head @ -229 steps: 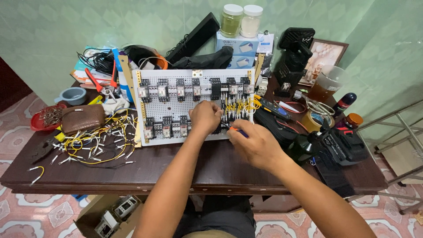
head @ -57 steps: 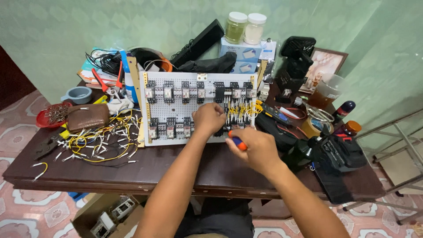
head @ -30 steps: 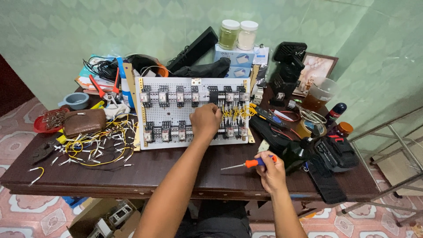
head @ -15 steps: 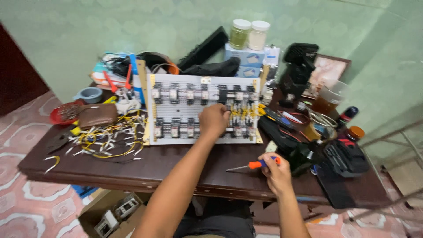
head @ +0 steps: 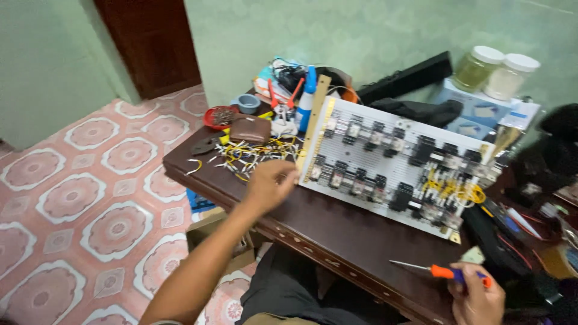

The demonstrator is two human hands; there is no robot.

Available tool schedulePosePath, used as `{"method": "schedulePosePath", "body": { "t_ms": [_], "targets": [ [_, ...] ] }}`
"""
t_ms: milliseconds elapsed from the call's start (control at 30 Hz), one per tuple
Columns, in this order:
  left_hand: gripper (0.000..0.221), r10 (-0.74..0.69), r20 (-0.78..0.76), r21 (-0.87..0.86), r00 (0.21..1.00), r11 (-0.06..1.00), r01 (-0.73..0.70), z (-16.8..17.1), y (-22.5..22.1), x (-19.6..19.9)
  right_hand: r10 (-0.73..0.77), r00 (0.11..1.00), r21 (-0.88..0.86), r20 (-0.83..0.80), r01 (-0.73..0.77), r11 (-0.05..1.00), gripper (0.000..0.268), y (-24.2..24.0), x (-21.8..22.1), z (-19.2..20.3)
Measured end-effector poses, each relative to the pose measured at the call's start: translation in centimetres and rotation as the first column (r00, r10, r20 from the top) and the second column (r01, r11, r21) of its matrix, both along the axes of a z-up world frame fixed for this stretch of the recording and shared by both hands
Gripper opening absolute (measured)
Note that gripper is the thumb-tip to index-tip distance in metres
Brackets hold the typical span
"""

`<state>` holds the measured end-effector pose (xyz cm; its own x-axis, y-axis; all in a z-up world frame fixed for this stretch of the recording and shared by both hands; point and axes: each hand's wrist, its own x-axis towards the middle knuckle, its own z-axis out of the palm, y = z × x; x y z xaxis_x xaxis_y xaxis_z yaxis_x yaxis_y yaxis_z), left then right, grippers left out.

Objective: Connecting multiple wires to terminals on an electrical control board using a manual screwdriver.

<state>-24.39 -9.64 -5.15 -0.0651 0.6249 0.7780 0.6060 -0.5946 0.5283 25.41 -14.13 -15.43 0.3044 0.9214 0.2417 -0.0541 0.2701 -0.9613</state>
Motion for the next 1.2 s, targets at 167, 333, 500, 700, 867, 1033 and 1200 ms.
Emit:
{"method": "schedulePosePath", "body": {
  "t_ms": [167,333,500,700,867,1033,1200],
  "targets": [
    [0.015,0.298,-0.023,-0.294,0.954,0.910,-0.291,-3.2,-3.9,-9.6,-0.095,0.987,-0.095,0.126,0.107,0.990,0.030,-0.6,-1.0,1.8],
    [0.016,0.473,0.088,-0.460,0.877,0.800,-0.385,-5.7,-7.0,-12.7,0.041,0.986,-0.118,0.159,-0.022,0.993,0.030,-0.1,1.2,0.3],
    [0.021,0.510,-0.031,-0.380,0.860,0.789,-0.482,-7.4,-5.6,-13.1,-0.010,0.982,-0.075,0.187,0.024,0.997,0.033,-1.2,-1.1,2.3],
    [0.022,0.475,-0.128,-0.191,0.871,0.850,-0.491,-6.6,-3.3,-12.2,-0.046,0.981,-0.035,0.189,0.053,0.998,0.035,-0.8,-0.9,1.6],
    [0.019,0.327,-0.289,-0.237,0.900,0.886,-0.399,-3.9,-0.9,-10.7,0.005,0.987,-0.165,0.163,0.022,0.986,0.030,-0.9,-0.6,2.0],
    [0.025,-0.010,-0.572,-0.554,0.820,0.742,-0.377,-2.5,3.1,-10.3,-0.019,0.996,0.007,0.090,0.019,1.000,0.029,-0.6,-1.0,1.5],
    [0.003,-0.074,-0.598,-0.561,0.798,0.750,-0.351,-4.4,6.3,-10.8,-0.039,0.997,0.033,0.067,0.036,0.999,0.027,-0.4,-1.1,1.2]
  ]
}}
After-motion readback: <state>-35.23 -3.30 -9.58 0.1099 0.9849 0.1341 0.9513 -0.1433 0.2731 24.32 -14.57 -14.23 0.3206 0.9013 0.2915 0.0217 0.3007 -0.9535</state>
